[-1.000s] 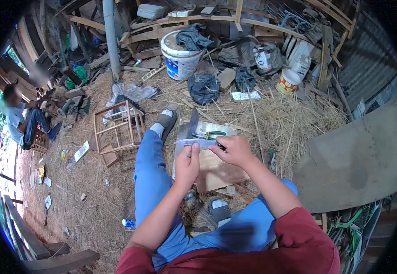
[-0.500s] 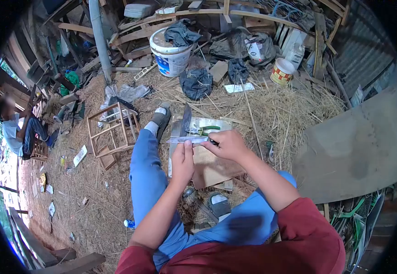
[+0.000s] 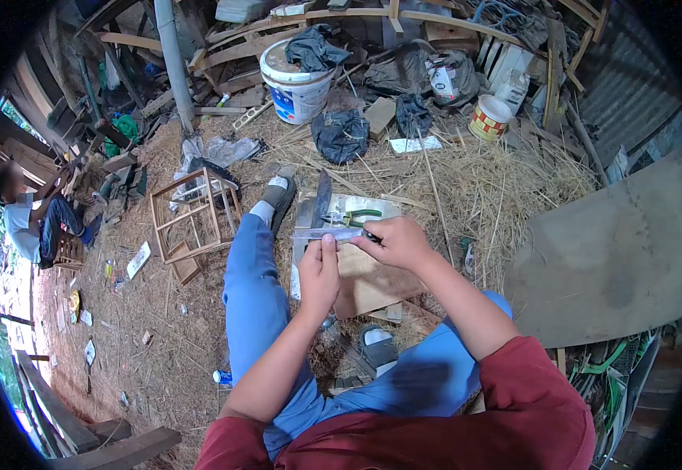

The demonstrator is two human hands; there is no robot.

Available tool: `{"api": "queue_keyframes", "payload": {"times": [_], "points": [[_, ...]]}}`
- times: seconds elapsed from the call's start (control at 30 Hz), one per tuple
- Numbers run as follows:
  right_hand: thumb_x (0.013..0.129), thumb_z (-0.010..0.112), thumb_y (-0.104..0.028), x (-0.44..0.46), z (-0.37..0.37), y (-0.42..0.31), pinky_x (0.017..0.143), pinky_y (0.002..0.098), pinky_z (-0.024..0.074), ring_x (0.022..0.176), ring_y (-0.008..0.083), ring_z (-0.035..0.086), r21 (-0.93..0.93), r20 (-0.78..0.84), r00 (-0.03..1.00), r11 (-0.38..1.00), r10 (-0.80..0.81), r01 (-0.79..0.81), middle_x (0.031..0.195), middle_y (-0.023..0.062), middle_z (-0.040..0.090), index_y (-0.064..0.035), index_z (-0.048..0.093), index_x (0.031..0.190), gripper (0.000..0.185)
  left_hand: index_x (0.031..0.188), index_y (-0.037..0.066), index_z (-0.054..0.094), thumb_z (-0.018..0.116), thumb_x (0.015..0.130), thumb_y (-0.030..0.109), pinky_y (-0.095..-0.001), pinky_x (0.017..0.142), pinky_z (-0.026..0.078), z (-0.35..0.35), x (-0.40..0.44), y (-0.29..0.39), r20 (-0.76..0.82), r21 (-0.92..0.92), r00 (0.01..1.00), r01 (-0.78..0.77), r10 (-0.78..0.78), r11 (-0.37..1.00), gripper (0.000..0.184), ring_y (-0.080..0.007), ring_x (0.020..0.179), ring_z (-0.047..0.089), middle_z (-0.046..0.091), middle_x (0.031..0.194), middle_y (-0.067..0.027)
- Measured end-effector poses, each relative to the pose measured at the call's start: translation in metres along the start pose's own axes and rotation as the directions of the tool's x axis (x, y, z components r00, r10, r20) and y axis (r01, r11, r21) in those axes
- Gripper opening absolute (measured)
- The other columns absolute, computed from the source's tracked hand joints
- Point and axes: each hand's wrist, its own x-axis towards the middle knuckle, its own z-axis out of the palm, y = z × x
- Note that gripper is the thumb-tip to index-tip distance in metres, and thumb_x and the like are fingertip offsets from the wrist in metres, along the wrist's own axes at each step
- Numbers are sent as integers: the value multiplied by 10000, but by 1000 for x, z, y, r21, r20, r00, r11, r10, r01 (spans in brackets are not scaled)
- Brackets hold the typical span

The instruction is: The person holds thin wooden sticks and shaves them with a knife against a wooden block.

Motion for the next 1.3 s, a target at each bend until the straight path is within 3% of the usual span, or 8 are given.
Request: {"api": "queue_keyframes", "payload": {"times": [0.17,0.23,0.43,0.57,0.67,1.03,1.1,1.3], "points": [[913,642,-552,4,-10,-2,519,461,493,564,359,637,-56,27,996,995,88,-86,638,115,651,-109,652,701,491,800,8,553,546,1067,250,-283,601,384,-10,7,5,90,125,988,112,-124,986,360,-66,677,435,505,694,-15],[929,615,-573,6,-9,0,556,466,500,607,373,645,49,73,932,932,355,-359,660,146,656,-88,693,758,521,805,48,567,488,1089,271,-253,589,356,-5,8,5,56,-152,998,40,-32,988,369,-46,668,436,502,704,41],[973,526,-609,4,1,37,692,441,512,713,383,661,181,116,795,774,596,-606,740,214,661,-21,713,836,632,1024,48,539,504,1073,224,-220,567,360,-9,4,4,175,-179,983,90,-58,980,186,-43,639,443,503,722,35],[1029,491,-561,-3,21,40,455,294,342,496,73,437,535,370,659,430,655,-727,588,-32,491,-50,710,927,565,1107,84,504,511,1068,220,-223,521,361,-11,4,-13,255,-59,958,149,-129,987,142,-45,603,451,509,732,26],[1012,568,-512,-2,18,21,571,274,398,636,70,486,694,462,706,278,536,-664,685,-38,549,-62,658,851,486,1087,16,533,546,1031,143,-288,609,428,-9,0,-25,291,-11,944,163,-153,987,139,-99,664,519,565,734,-38],[958,699,-283,-2,27,-2,615,257,403,696,49,472,659,395,785,449,477,-604,784,-55,585,-43,654,965,244,1075,55,506,514,1057,145,-251,621,400,-20,-5,-39,449,25,888,106,-106,994,92,-65,695,475,504,760,13],[978,674,-269,-3,37,17,447,235,285,517,29,381,649,274,782,492,560,-580,672,-84,482,-90,618,961,188,1073,47,514,523,1053,149,-262,637,421,-23,-5,-45,437,61,893,92,-110,994,105,-78,706,496,517,768,9],[951,694,-281,-12,33,48,619,307,444,667,102,515,543,292,582,370,759,-754,757,-9,613,6,683,1014,294,1068,35,546,567,1019,218,-385,658,491,-34,-7,-52,401,269,903,44,-154,962,190,-257,687,634,639,777,-142]]}}
